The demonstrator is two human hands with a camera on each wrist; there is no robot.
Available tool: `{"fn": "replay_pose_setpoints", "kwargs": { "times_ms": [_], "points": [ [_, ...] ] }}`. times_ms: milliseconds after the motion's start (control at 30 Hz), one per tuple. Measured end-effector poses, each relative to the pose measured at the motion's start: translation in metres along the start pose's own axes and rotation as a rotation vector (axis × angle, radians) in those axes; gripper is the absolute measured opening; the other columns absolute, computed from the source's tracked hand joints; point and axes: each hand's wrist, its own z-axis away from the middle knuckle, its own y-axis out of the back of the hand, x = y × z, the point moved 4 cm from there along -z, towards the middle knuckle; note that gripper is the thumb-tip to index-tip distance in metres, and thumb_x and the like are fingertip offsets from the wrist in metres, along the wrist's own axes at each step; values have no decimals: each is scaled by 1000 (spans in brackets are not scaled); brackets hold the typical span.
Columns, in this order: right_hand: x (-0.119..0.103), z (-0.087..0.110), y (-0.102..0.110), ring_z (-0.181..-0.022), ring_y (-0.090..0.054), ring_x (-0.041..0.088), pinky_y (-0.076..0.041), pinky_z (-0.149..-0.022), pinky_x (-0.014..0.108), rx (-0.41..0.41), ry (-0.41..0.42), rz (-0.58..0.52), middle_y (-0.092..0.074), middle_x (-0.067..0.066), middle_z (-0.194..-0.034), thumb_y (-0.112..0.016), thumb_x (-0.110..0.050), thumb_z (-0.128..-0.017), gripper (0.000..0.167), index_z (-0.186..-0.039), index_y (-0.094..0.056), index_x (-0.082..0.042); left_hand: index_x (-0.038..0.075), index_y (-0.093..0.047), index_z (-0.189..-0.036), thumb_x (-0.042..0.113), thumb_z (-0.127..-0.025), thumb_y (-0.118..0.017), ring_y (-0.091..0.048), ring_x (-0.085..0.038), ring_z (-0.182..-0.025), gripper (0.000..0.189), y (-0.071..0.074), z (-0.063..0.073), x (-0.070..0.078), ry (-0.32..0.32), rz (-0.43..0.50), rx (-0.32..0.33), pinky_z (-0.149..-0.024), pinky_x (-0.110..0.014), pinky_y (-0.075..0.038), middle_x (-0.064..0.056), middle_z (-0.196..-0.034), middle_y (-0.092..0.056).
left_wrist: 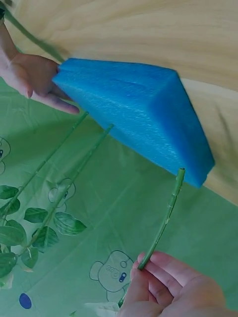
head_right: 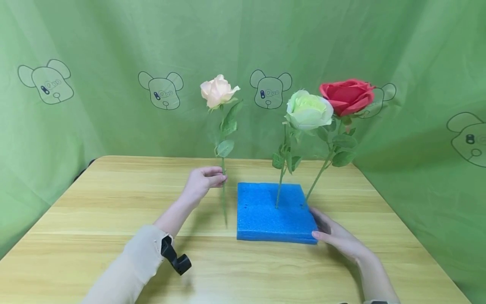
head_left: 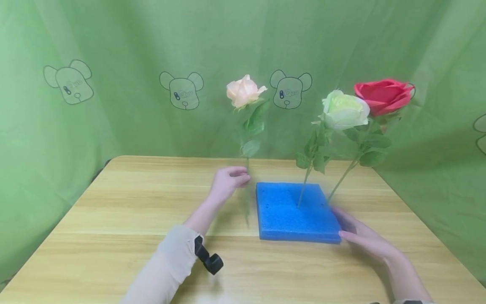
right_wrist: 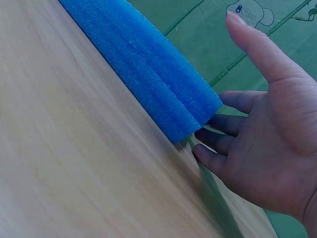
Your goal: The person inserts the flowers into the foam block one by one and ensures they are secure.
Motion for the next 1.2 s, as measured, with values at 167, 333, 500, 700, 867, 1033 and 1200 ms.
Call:
{"fn": "replay_pose_setpoints", "kwargs": {
  "times_ms": [167, 333, 500, 700, 867, 1033, 1200],
  "points": [
    [-2, 1, 0, -124, -18, -17, -19, -92, 3, -1, -20, 2, -1, 26, -150, -44, -4, -95, 64, -146, -6, 2, -7, -63, -108, 0, -81, -67, -66, -31, -88, 29, -13, -7, 3, -30, 34, -6, -77, -29, -55, -21, -105, -65],
    [-3, 1, -1, -127, -15, -11, -19, -92, 3, 3, -52, 2, -1, 24, -151, -44, -6, -96, 63, -147, -7, -2, -9, -64, -106, 0, -81, -67, -67, -28, -86, 26, -27, -10, 4, -46, 54, -9, -75, -28, -55, -21, -103, -66],
    [-1, 1, -1, -135, -11, 2, -19, -92, 4, 7, -63, 12, -3, 24, -151, -44, -6, -96, 62, -147, -8, -1, -6, -65, -105, 2, -81, -68, -67, -27, -87, 25, -37, -10, 6, -37, 47, 0, -75, -27, -55, -19, -102, -67],
    [1, 1, 1, -137, -8, 21, -19, -92, 5, 10, -63, 41, -4, 24, -151, -43, -6, -96, 61, -147, -9, -2, -3, -67, -102, 5, -81, -68, -67, -22, -82, 22, -47, -13, 5, -51, 19, 27, -73, -25, -55, -15, -98, -69],
    [-1, 0, 1, -132, -2, 43, -17, -108, 31, 14, -75, 39, -4, 24, -151, -42, -6, -96, 60, -147, -10, -2, 1, -68, -103, 8, -81, -69, -67, -18, -82, 22, -51, -11, 5, -51, -32, 36, -73, -24, -55, -11, -97, -69],
    [-1, 0, 0, -131, 0, 47, -3, -97, 71, 20, -84, 13, -4, 26, -150, -43, -6, -96, 60, -147, -10, -1, 2, -69, -101, 9, -81, -69, -67, -16, -80, 21, -52, -10, 2, -63, -85, 45, -72, -23, -55, -10, -96, -70],
    [0, 1, 0, -131, 2, 48, -1, -95, 73, 25, -97, -16, -3, 25, -151, -42, -7, -97, 60, -147, -10, -2, 2, -70, -100, 8, -81, -69, -67, -16, -81, 20, -54, -9, 2, -80, -100, 42, -71, -23, -54, -10, -96, -70]
  ]
}}
